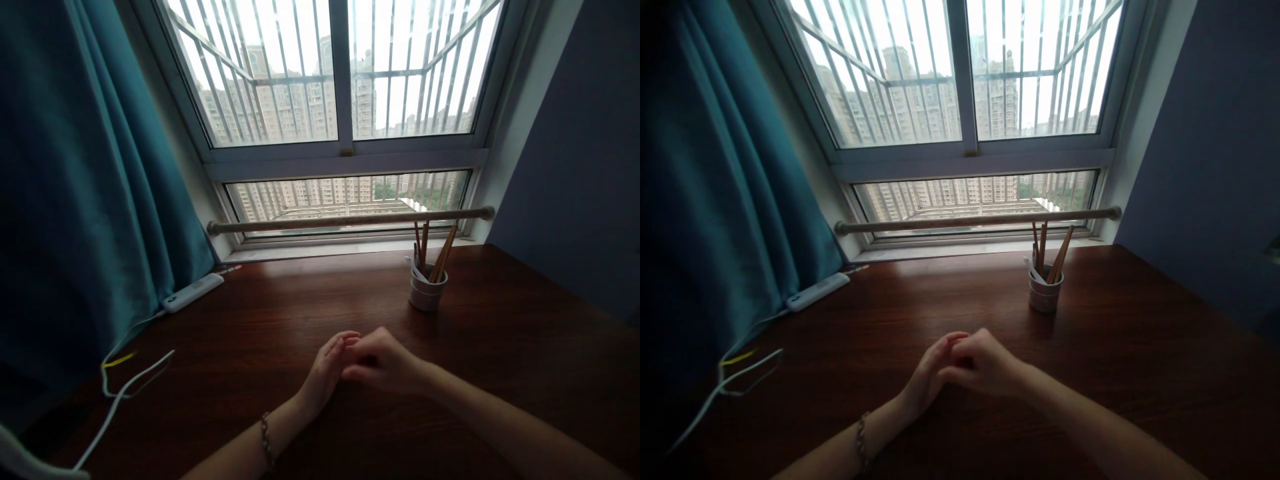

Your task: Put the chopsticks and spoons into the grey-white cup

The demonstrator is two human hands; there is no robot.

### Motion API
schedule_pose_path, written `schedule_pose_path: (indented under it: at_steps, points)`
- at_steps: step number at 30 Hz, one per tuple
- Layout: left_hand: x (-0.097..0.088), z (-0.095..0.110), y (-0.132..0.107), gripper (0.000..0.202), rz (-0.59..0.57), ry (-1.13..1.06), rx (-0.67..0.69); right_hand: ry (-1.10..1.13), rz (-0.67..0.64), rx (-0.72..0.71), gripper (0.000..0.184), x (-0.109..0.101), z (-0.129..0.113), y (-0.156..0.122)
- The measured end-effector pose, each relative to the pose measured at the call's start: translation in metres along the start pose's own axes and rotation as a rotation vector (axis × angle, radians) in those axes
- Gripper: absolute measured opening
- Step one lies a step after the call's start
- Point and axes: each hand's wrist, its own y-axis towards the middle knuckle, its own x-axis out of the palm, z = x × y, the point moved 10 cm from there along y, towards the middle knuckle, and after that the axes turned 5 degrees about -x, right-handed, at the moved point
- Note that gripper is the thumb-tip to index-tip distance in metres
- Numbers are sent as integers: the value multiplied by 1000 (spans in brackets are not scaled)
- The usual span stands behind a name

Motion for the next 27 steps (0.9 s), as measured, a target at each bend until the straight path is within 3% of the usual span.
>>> schedule_pose_path:
  at_steps: [1,3,4,6,8,15,20,27]
  points:
    - [5,3,-5,49,-23,-3,30,52,4,-68,41,24,3,-7]
    - [22,11,-17,46,-129,101,106,129,15,-57,46,62,23,-23]
    - [36,15,-24,41,-214,228,165,121,29,-22,47,74,35,-31]
    - [60,21,-40,31,-361,457,297,17,-37,-129,56,96,37,-42]
    - [72,22,-49,25,-425,565,369,-14,-111,-144,61,108,40,-50]
    - [69,13,-44,33,-444,573,360,29,-305,263,51,111,69,-68]
    - [64,2,-37,34,-472,592,235,51,-328,400,62,104,67,-70]
    - [62,-2,-37,34,-461,591,152,-21,-363,544,45,105,70,-73]
